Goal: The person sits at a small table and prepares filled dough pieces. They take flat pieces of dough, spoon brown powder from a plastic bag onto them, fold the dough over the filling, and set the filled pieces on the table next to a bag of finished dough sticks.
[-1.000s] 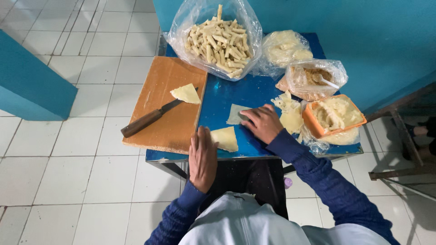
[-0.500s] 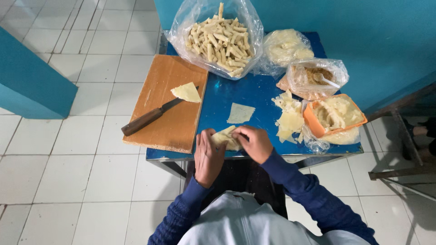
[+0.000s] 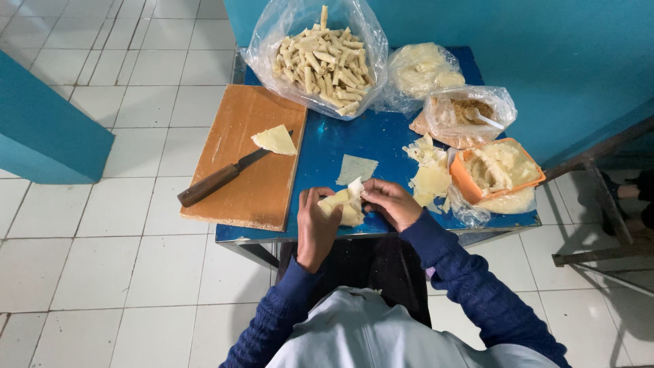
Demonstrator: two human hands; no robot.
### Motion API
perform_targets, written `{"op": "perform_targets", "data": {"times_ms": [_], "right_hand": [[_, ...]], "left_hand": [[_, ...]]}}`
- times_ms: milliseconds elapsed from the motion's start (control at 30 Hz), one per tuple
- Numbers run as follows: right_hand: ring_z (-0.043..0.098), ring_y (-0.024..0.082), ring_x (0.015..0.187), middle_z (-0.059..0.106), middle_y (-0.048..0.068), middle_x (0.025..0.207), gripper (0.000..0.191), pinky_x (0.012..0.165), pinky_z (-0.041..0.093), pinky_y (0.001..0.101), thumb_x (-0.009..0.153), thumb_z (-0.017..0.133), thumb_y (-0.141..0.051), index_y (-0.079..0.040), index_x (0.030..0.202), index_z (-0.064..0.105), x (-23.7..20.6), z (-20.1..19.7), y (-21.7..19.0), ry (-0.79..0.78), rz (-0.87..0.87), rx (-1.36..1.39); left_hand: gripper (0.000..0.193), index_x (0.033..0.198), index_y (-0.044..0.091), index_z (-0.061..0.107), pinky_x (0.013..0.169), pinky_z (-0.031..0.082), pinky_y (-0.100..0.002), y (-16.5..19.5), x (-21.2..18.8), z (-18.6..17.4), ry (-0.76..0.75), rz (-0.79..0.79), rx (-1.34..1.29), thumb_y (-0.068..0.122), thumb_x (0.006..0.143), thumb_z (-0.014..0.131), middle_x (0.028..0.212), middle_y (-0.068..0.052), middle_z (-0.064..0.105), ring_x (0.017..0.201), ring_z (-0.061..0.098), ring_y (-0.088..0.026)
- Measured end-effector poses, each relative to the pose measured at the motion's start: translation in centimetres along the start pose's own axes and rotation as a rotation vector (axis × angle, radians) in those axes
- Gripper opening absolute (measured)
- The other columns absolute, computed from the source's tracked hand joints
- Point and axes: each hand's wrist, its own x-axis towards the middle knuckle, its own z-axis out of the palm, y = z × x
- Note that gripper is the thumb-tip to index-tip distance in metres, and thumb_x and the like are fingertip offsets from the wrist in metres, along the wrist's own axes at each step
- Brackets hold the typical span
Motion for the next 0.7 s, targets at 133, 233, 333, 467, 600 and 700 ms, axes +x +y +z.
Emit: {"op": "perform_targets", "data": {"times_ms": [133,233,333,467,600,700], "right_hand": [[0.066,0.016,0.099,0.067,0.004,0.107,0.01,0.085,0.056,0.0313,0.1,0.061,-0.01,-0.007,0.109,0.064,-0.2,0.2,-0.5,-0.003,0.044,0.27],[0.068,0.018,0.102,0.069,0.005,0.109,0.006,0.087,0.057,0.0331,0.102,0.058,-0.012,-0.007,0.104,0.061,-0.7,0.8,-1.1,-0.047,0.002,0.363],[0.067,0.017,0.1,0.069,0.006,0.107,0.012,0.087,0.056,0.0331,0.101,0.057,-0.016,-0.007,0.108,0.063,-1.4,1.9,-1.6,0.019,0.01,0.396],[0.066,0.014,0.097,0.069,0.004,0.107,0.014,0.085,0.054,0.03,0.105,0.059,-0.018,-0.006,0.111,0.063,-2.2,3.2,-2.1,0.028,-0.097,0.29],[0.065,0.011,0.093,0.069,0.003,0.102,0.013,0.083,0.054,0.0287,0.102,0.062,-0.017,-0.006,0.109,0.064,-2.8,3.6,-2.0,0.04,-0.12,0.141],[0.065,0.011,0.091,0.068,0.003,0.101,0.008,0.083,0.054,0.0288,0.103,0.063,-0.014,-0.007,0.106,0.064,-2.9,3.2,-1.9,0.076,-0.113,0.181]], "left_hand": [[0.025,0.108,0.003,0.061,0.073,0.053,-0.034,0.2,-0.3,-0.2,-0.053,-0.136,-0.142,0.004,0.085,0.071,0.099,-0.013,0.067,0.082,0.066,-0.023],[0.024,0.109,0.003,0.059,0.071,0.054,-0.029,0.3,-0.4,-0.1,-0.036,-0.136,-0.289,0.001,0.086,0.066,0.1,-0.009,0.071,0.08,0.064,-0.016],[0.023,0.113,0.002,0.059,0.072,0.052,-0.028,0.5,-0.5,0.0,-0.057,-0.201,-0.456,-0.001,0.09,0.064,0.101,-0.01,0.068,0.083,0.063,-0.015],[0.029,0.121,0.0,0.063,0.09,0.054,-0.033,1.2,-0.5,-0.1,0.001,0.054,-0.423,-0.006,0.094,0.061,0.122,-0.013,0.064,0.108,0.064,-0.019],[0.032,0.117,0.004,0.07,0.089,0.056,-0.034,1.6,-0.8,-0.3,-0.022,0.086,-0.183,-0.009,0.089,0.059,0.12,-0.012,0.064,0.109,0.066,-0.021],[0.028,0.106,0.005,0.069,0.081,0.059,-0.031,1.4,-1.1,0.1,-0.05,-0.026,-0.285,-0.012,0.087,0.057,0.121,-0.011,0.061,0.104,0.069,-0.02]]}}
